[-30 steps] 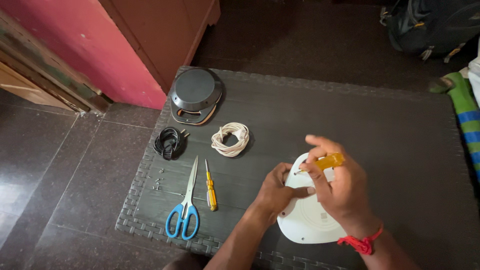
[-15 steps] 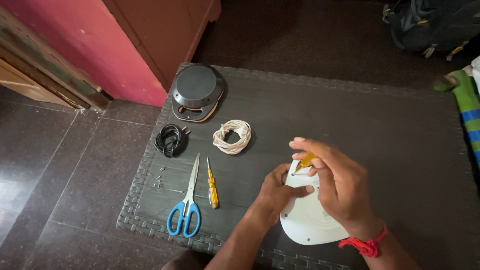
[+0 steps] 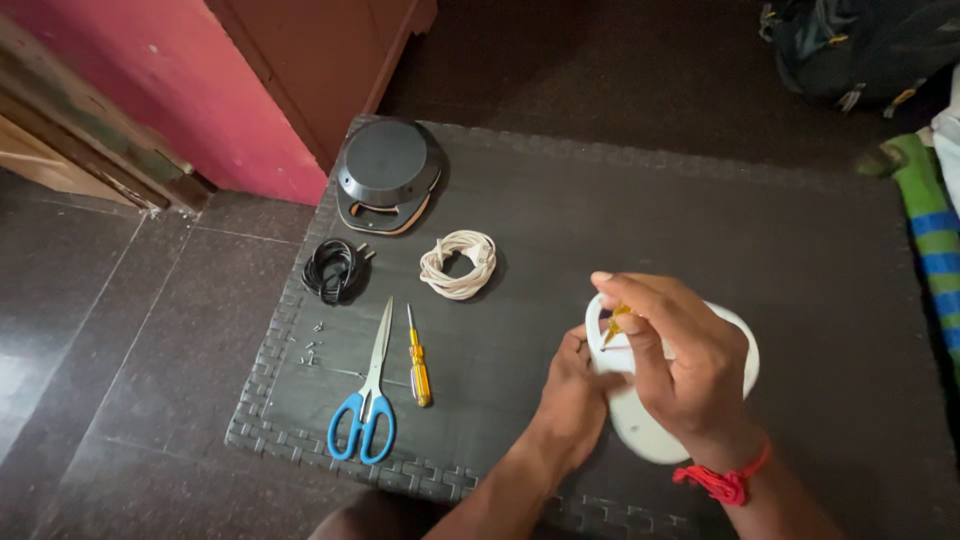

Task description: The person assembles a triangular power adapter by placing a blue internal hub into a white plastic frame, fitting a white cover over it, and using a screwdriver to tighten screws. They use scissors and a screwdriver to trim and strip the ends of a white electrical wire.

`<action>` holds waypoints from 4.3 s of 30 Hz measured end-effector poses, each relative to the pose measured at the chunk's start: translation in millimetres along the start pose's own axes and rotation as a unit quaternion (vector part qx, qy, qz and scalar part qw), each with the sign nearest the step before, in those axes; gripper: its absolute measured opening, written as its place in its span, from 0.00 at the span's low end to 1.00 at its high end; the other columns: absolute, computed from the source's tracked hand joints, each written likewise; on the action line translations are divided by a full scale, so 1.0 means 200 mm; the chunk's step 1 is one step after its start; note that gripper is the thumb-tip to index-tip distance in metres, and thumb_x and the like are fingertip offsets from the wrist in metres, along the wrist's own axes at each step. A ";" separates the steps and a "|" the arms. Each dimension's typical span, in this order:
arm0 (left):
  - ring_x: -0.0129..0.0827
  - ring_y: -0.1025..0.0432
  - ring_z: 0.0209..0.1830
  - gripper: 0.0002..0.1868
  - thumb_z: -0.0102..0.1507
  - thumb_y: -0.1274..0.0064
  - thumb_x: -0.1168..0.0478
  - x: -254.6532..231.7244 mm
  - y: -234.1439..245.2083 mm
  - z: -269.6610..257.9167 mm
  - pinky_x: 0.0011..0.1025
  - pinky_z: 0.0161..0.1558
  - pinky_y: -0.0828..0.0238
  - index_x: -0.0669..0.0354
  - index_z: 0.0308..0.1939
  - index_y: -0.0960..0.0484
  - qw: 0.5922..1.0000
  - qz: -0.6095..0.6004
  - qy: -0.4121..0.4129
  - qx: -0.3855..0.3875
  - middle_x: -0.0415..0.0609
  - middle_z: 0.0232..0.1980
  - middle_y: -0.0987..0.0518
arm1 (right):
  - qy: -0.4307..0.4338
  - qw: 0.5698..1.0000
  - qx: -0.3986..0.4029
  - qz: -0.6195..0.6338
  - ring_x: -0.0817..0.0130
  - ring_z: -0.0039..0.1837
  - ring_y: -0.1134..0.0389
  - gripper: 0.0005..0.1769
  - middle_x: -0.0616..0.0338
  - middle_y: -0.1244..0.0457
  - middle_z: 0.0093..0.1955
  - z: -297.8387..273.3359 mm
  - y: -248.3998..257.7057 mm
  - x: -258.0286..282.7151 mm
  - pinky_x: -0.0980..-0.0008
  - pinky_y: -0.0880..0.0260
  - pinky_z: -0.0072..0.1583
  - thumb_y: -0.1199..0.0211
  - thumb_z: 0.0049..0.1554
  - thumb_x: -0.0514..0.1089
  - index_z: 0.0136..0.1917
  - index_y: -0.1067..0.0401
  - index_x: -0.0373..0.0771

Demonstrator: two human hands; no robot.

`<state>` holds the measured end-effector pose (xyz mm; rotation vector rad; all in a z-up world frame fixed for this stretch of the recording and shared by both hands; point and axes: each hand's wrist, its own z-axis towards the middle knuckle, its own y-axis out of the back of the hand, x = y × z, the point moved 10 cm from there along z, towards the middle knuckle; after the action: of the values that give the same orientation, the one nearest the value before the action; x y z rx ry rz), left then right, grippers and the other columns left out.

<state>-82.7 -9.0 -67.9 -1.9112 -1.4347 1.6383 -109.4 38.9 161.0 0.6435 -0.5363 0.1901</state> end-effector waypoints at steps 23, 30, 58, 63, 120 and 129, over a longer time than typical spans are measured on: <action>0.43 0.38 0.70 0.34 0.69 0.77 0.44 0.06 0.09 -0.02 0.43 0.73 0.48 0.66 0.67 0.33 0.953 -0.302 -0.020 -0.025 0.55 0.67 0.30 | -0.109 0.985 -0.031 -0.133 0.66 0.49 0.25 0.17 0.54 0.29 0.54 -0.18 0.14 0.17 0.70 0.24 0.47 0.31 0.57 0.34 0.61 0.23 0.39; 0.43 0.36 0.68 0.26 0.62 0.71 0.53 0.12 0.10 0.01 0.42 0.70 0.45 0.63 0.58 0.29 0.951 -0.307 -0.019 -0.004 0.53 0.63 0.28 | -0.067 0.995 0.066 0.016 0.64 0.56 0.23 0.26 0.53 0.30 0.64 -0.10 0.06 0.11 0.74 0.21 0.48 0.44 0.55 0.27 0.65 0.25 0.39; 0.49 0.33 0.66 0.16 0.73 0.73 0.54 0.06 0.11 0.11 0.46 0.70 0.42 0.56 0.46 0.30 0.961 -0.269 0.001 -0.064 0.58 0.62 0.25 | -0.119 0.992 -0.017 -0.031 0.73 0.38 0.23 0.14 0.59 0.27 0.42 -0.07 0.07 -0.06 0.76 0.25 0.37 0.22 0.49 0.43 0.47 0.23 0.40; 0.46 0.33 0.66 0.16 0.72 0.73 0.58 0.05 0.12 0.09 0.45 0.70 0.40 0.56 0.45 0.27 0.962 -0.258 0.025 -0.088 0.56 0.59 0.24 | -0.079 0.994 -0.047 -0.061 0.73 0.38 0.26 0.16 0.60 0.28 0.41 -0.04 0.06 0.00 0.76 0.26 0.37 0.23 0.50 0.43 0.49 0.25 0.39; 0.39 0.31 0.62 0.16 0.71 0.69 0.54 -0.02 0.17 0.10 0.40 0.67 0.38 0.56 0.49 0.25 0.964 -0.230 -0.003 -0.132 0.50 0.58 0.24 | -0.112 0.993 0.047 0.007 0.67 0.48 0.21 0.20 0.55 0.26 0.50 -0.04 -0.02 -0.07 0.74 0.18 0.45 0.39 0.55 0.29 0.59 0.22 0.41; 0.47 0.32 0.62 0.13 0.73 0.70 0.53 0.00 0.17 0.11 0.46 0.66 0.38 0.55 0.47 0.31 0.966 -0.222 0.007 -0.133 0.58 0.58 0.26 | -0.124 0.991 -0.009 -0.041 0.74 0.36 0.24 0.16 0.58 0.28 0.39 -0.05 0.00 -0.07 0.76 0.26 0.35 0.22 0.49 0.45 0.42 0.27 0.37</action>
<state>-83.2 -35.0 -99.5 -1.5533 -1.9848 1.2713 -117.8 44.7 146.2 0.6752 -0.7479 0.0283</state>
